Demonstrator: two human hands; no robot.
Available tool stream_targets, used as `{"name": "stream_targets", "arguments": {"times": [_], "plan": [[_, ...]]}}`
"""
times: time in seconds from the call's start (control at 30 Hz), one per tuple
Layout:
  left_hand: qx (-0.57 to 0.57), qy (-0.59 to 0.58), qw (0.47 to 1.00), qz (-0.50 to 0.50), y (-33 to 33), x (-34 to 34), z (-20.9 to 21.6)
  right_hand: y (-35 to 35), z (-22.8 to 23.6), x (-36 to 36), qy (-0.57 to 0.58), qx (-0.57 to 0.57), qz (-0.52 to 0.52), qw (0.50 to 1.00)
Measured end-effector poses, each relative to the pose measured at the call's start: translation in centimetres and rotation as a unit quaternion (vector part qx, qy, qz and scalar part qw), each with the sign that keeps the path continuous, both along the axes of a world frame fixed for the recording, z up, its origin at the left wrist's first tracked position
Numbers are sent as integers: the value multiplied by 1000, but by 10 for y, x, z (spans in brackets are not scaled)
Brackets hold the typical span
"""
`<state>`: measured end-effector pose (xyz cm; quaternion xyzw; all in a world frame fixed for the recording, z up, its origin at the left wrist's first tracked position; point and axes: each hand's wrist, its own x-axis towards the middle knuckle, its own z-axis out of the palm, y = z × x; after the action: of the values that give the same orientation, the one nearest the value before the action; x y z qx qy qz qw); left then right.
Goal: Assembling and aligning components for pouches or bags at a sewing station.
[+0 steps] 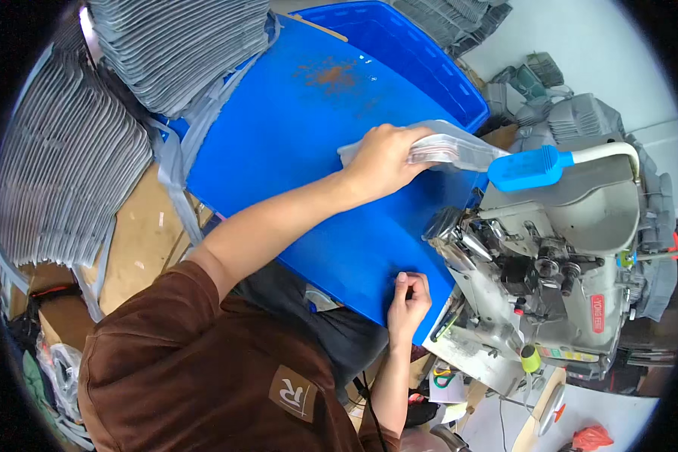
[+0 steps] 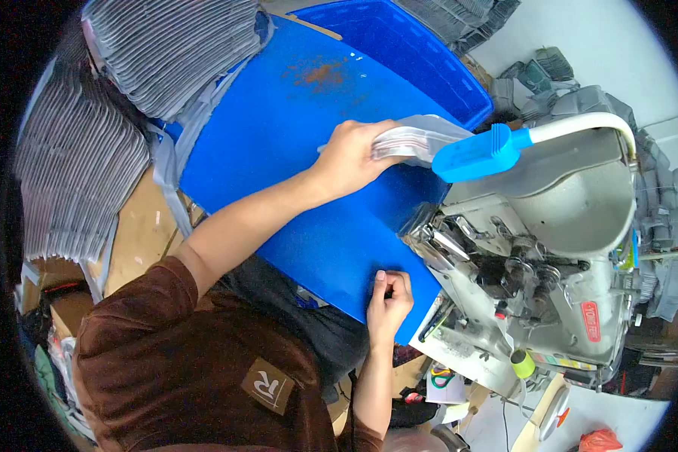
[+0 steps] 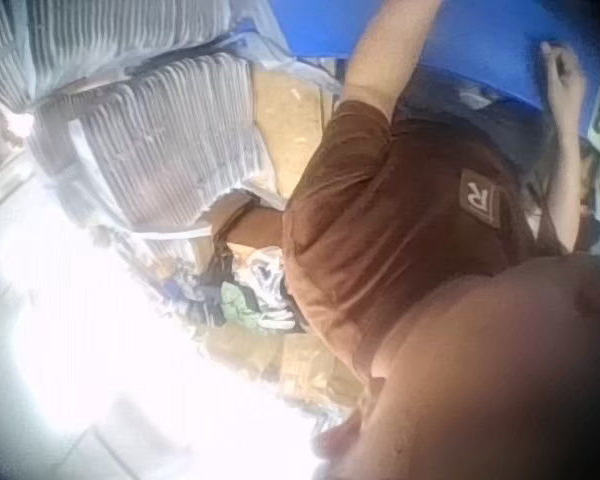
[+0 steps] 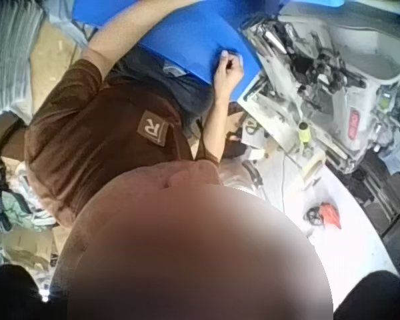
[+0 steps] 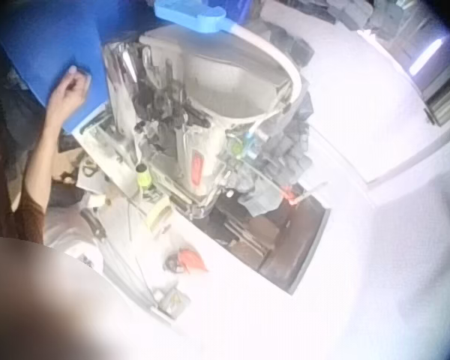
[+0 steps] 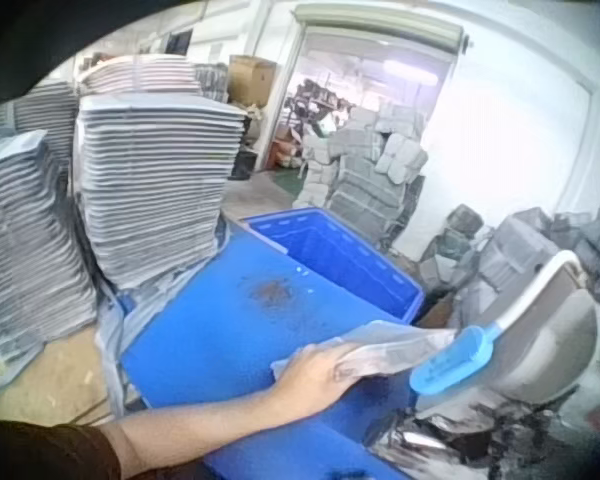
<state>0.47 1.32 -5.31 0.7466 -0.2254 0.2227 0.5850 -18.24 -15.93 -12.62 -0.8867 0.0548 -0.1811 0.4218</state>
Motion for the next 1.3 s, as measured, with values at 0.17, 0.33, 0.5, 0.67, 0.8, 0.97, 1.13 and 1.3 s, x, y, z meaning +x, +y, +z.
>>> {"name": "stream_targets", "arguments": {"times": [0.17, 0.33, 0.5, 0.67, 0.8, 0.97, 1.13, 1.3], "plan": [[-54, -209, 976, 37, -13, 25, 31, -4, -2, -3, -24, -29, -16, 999], [170, -379, 891, 180, 30, 81, 90, 3, 0, 10, -91, -47, -8, 995], [537, -43, 842, -25, 18, 68, -62, -20, 26, -50, -80, -85, -44, 992], [650, -10, 760, -2, 2, 19, -116, -118, 77, -219, -25, -185, -379, 907], [662, -10, 749, 24, 5, 16, -118, -199, 130, -395, 49, -414, -704, 575], [669, -14, 742, 42, 13, 19, -121, -248, 111, -576, 376, -303, -733, 479], [653, -17, 757, 18, 2, 24, -137, -292, 164, -662, 41, -186, -839, 510], [661, -6, 750, 25, 3, 17, -122, -313, 202, -587, -24, -188, -799, 570]]}}
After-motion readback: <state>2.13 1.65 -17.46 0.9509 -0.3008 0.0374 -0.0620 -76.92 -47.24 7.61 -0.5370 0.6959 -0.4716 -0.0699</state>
